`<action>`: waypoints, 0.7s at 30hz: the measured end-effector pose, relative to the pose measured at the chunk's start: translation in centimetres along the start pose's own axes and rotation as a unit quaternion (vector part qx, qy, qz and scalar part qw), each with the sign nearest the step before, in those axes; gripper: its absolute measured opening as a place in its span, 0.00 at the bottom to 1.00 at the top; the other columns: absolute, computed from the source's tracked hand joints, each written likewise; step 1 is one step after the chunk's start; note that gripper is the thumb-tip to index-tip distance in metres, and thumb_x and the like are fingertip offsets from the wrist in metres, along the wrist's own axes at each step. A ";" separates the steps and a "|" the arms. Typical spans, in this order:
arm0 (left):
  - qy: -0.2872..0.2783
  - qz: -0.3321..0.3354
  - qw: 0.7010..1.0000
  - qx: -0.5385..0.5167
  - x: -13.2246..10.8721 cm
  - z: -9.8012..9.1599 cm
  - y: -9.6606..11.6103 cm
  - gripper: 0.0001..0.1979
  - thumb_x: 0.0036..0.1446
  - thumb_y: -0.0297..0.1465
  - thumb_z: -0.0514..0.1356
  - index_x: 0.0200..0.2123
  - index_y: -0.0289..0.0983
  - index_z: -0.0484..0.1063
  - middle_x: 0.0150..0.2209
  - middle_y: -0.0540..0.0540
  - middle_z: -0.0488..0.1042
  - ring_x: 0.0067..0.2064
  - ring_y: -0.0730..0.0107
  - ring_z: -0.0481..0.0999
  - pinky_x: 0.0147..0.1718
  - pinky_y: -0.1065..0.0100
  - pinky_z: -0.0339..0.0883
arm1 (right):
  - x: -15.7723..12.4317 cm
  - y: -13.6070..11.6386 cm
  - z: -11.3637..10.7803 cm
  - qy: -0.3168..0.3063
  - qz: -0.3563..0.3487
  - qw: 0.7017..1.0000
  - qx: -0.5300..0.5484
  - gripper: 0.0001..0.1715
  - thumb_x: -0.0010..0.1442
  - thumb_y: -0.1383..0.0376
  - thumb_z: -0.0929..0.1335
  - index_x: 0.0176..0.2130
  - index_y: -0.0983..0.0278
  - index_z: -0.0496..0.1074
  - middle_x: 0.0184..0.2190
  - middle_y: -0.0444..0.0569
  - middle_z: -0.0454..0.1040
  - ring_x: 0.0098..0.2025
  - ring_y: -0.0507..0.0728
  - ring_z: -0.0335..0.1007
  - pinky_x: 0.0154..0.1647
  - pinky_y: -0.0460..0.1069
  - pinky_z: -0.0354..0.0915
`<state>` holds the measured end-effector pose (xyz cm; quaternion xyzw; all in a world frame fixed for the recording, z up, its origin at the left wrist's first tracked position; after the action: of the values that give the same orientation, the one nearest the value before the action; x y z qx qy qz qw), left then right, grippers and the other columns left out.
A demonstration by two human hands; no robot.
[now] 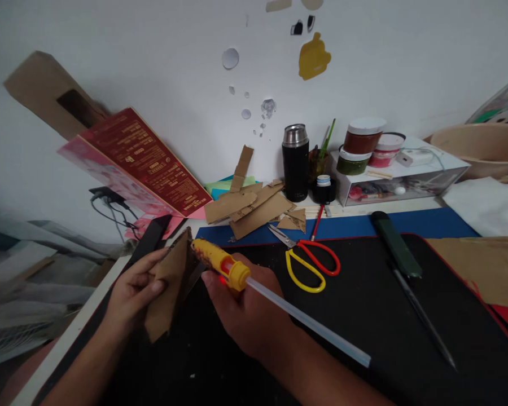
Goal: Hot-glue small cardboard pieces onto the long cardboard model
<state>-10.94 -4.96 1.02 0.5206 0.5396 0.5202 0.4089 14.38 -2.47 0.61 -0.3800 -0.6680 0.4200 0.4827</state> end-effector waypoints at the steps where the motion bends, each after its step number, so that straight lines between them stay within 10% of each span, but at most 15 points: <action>1: -0.002 -0.003 1.000 0.000 0.0 0.0 -0.1 0.28 0.49 0.39 0.77 0.55 0.41 0.82 0.39 0.43 0.87 0.31 0.63 0.85 0.31 0.70 0.78 | 0.0 0.0 0.0 0.001 -0.002 1.000 -0.002 0.19 0.73 0.51 0.67 0.36 0.59 0.77 0.15 0.38 0.66 0.15 0.52 0.66 0.17 0.45 0.58; 21: 0.027 -0.014 0.998 0.060 -0.2 -0.5 -0.3 0.33 0.49 0.43 0.76 0.57 0.38 0.80 0.38 0.42 0.86 0.35 0.58 0.85 0.31 0.68 0.78 | 0.0 0.1 -0.2 0.023 0.014 1.000 0.002 0.21 0.73 0.49 0.66 0.37 0.59 0.76 0.13 0.38 0.64 0.16 0.53 0.68 0.17 0.45 0.60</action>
<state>-11.48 -5.15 0.74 0.5228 0.5878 0.4948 0.3693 14.55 -2.38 0.58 -0.3979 -0.6505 0.4195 0.4925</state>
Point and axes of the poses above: each hand's wrist, its own x-axis towards the middle knuckle, its own z-axis out of the palm, y = z × x, the point moved 1 cm from there along x, towards the middle knuckle
